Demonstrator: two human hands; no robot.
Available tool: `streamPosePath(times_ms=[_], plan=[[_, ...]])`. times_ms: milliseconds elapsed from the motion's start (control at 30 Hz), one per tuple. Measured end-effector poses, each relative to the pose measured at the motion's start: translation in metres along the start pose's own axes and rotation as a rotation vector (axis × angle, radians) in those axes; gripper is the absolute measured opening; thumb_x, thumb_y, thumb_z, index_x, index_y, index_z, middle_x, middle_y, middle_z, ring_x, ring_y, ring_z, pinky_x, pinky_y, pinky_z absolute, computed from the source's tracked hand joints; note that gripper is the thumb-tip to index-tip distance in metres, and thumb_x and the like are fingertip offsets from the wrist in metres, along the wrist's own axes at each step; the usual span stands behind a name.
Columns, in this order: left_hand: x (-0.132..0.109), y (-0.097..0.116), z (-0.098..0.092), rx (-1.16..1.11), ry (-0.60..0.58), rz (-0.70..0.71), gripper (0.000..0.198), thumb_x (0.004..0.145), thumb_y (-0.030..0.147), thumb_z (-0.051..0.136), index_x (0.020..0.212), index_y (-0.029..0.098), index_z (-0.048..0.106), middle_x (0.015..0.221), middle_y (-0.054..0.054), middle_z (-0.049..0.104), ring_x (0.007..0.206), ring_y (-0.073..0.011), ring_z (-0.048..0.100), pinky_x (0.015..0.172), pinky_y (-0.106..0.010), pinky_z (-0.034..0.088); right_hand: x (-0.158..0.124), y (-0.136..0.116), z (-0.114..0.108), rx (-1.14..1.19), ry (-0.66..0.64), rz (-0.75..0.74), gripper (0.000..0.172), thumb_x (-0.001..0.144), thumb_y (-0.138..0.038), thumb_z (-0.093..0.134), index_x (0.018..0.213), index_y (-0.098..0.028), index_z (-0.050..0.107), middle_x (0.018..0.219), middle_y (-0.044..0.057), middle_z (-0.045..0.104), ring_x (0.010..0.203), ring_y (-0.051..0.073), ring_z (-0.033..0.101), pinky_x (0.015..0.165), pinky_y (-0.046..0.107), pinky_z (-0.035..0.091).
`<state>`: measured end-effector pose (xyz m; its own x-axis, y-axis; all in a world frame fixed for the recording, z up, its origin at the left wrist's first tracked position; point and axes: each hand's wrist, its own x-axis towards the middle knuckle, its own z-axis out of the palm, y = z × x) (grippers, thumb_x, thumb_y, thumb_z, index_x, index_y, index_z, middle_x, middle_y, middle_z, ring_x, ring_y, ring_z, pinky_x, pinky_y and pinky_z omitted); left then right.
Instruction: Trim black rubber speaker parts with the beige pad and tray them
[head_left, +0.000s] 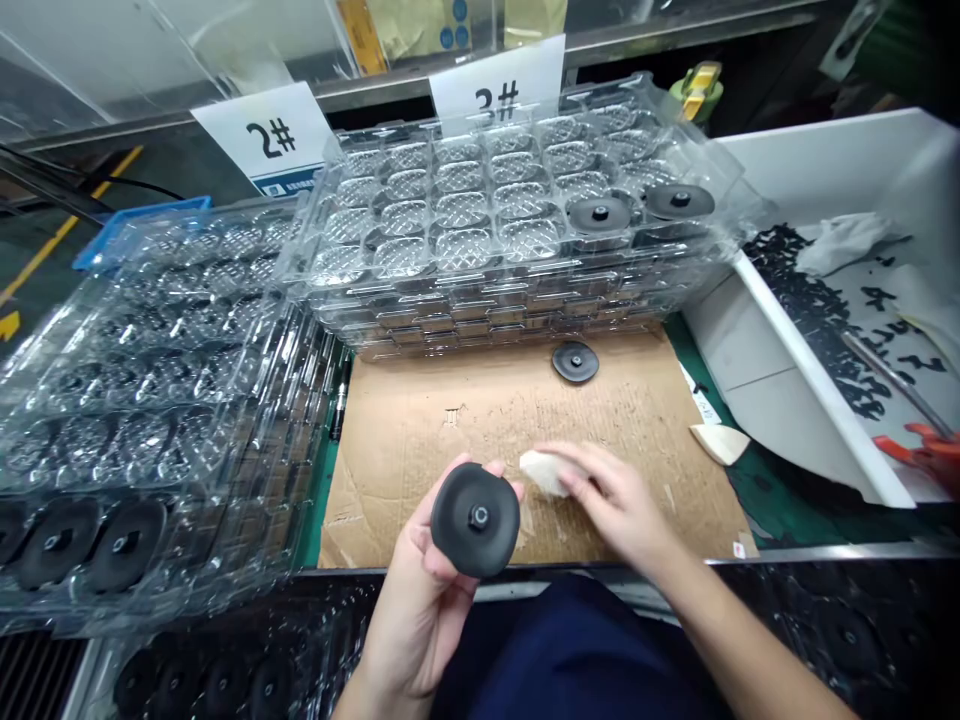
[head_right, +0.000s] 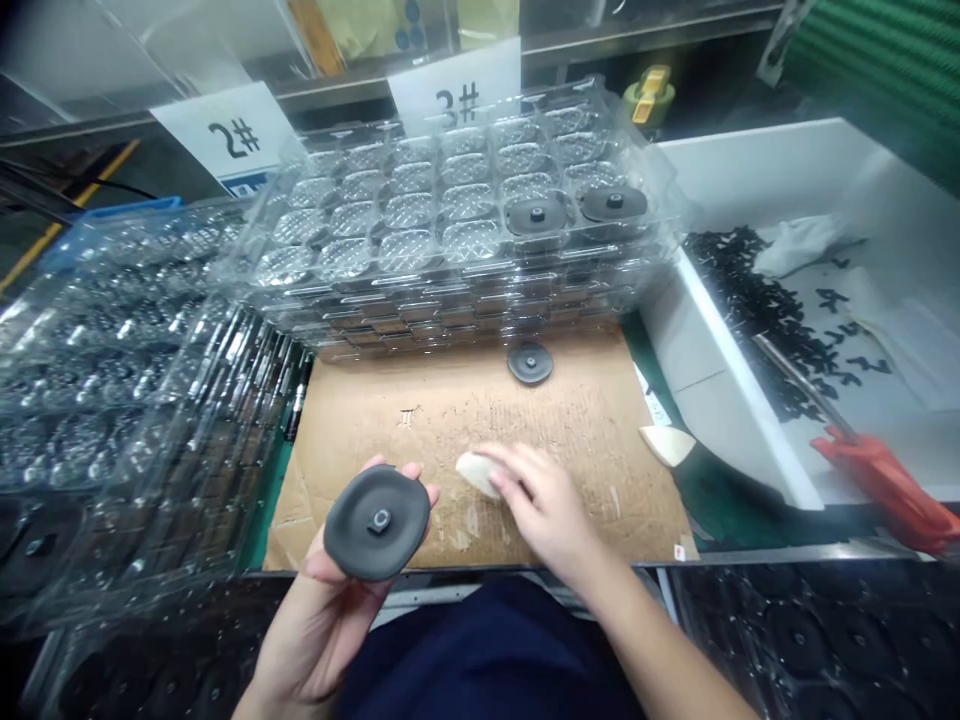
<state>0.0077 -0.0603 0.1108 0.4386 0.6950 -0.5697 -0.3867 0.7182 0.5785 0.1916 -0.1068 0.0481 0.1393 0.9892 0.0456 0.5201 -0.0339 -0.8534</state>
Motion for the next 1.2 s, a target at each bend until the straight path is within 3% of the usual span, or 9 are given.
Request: streamPosePath(times_ms=[100,233,400,533,667,833,967,1100,1200], plan=[[-0.001,0.002,0.001,0.005,-0.047,-0.023,0.057,0.054,0.040,0.077,0.107,0.025,0.062,0.115,-0.006,0.064,0.099,-0.0243,0.062,0.090,-0.029,0.046,-0.016,0.018,0.003,-0.046,-0.072,-0.025,0.025,0.088,-0.020,0.043,0.107,-0.024,0.060,0.082,0.002,0.063,0.076,0.017,0.058,0.069,0.033,0.047],[0.000,0.003,0.005,-0.017,-0.165,-0.091,0.056,0.052,0.037,0.079,0.105,0.024,0.064,0.108,-0.005,0.067,0.095,-0.0245,0.064,0.085,-0.029,0.049,-0.015,-0.017,-0.021,-0.038,0.061,-0.047,0.030,0.091,-0.020,0.039,0.120,-0.024,0.049,0.109,0.006,0.059,0.095,0.018,0.055,0.078,0.033,0.045],[-0.002,0.006,0.004,0.003,-0.230,-0.272,0.042,0.065,0.030,0.073,0.105,0.020,0.065,0.094,-0.003,0.070,0.093,-0.0200,0.064,0.086,-0.027,0.047,0.013,-0.082,-0.049,-0.147,-0.121,-0.608,0.030,0.092,-0.024,0.038,0.116,-0.031,0.055,0.077,0.000,0.059,0.062,0.012,0.047,0.063,0.030,0.038],[-0.002,0.006,-0.009,-0.031,-0.233,-0.231,0.054,0.056,0.040,0.075,0.106,0.021,0.064,0.105,-0.007,0.068,0.096,-0.0228,0.063,0.086,-0.030,0.048,0.014,-0.086,-0.057,-0.250,-0.314,-0.495,0.035,0.084,-0.011,0.042,0.110,-0.027,0.059,0.069,0.000,0.054,0.063,0.014,0.046,0.060,0.030,0.034],[-0.001,0.006,-0.015,-0.126,-0.284,-0.167,0.053,0.057,0.040,0.074,0.107,0.024,0.063,0.109,-0.006,0.066,0.098,-0.0243,0.062,0.089,-0.034,0.047,-0.010,-0.074,-0.056,0.154,-0.474,-0.354,0.030,0.084,-0.009,0.048,0.108,-0.026,0.059,0.076,-0.002,0.063,0.070,0.012,0.055,0.067,0.026,0.044],[0.003,0.004,-0.007,-0.089,-0.297,-0.129,0.055,0.056,0.040,0.075,0.108,0.026,0.062,0.112,-0.005,0.064,0.100,-0.0241,0.062,0.090,-0.033,0.045,-0.034,-0.064,-0.045,0.214,-0.045,-0.029,0.025,0.086,-0.021,0.053,0.108,-0.032,0.059,0.090,-0.001,0.066,0.076,0.014,0.061,0.058,0.022,0.047],[0.001,-0.003,0.003,-0.066,-0.226,-0.024,0.045,0.061,0.032,0.075,0.105,0.028,0.063,0.109,-0.001,0.066,0.102,-0.0199,0.060,0.090,-0.026,0.045,-0.028,-0.084,-0.029,0.073,0.239,-0.159,0.034,0.084,-0.017,0.052,0.117,-0.026,0.053,0.105,0.002,0.063,0.087,0.016,0.060,0.068,0.026,0.048],[-0.004,-0.005,0.003,-0.059,-0.088,0.018,0.036,0.070,0.023,0.069,0.105,0.029,0.063,0.105,0.001,0.067,0.097,-0.0188,0.062,0.087,-0.026,0.048,-0.012,-0.107,-0.006,0.004,0.172,-0.454,0.028,0.085,-0.013,0.046,0.111,-0.013,0.055,0.081,0.003,0.066,0.067,0.013,0.058,0.065,0.031,0.044],[-0.006,-0.005,0.001,-0.066,-0.025,0.090,0.042,0.064,0.027,0.074,0.104,0.033,0.063,0.105,0.004,0.068,0.095,-0.0182,0.063,0.085,-0.025,0.050,0.000,-0.115,0.002,-0.012,0.042,-0.405,0.023,0.086,-0.012,0.044,0.105,-0.014,0.057,0.077,0.001,0.064,0.064,0.012,0.056,0.061,0.030,0.041]])
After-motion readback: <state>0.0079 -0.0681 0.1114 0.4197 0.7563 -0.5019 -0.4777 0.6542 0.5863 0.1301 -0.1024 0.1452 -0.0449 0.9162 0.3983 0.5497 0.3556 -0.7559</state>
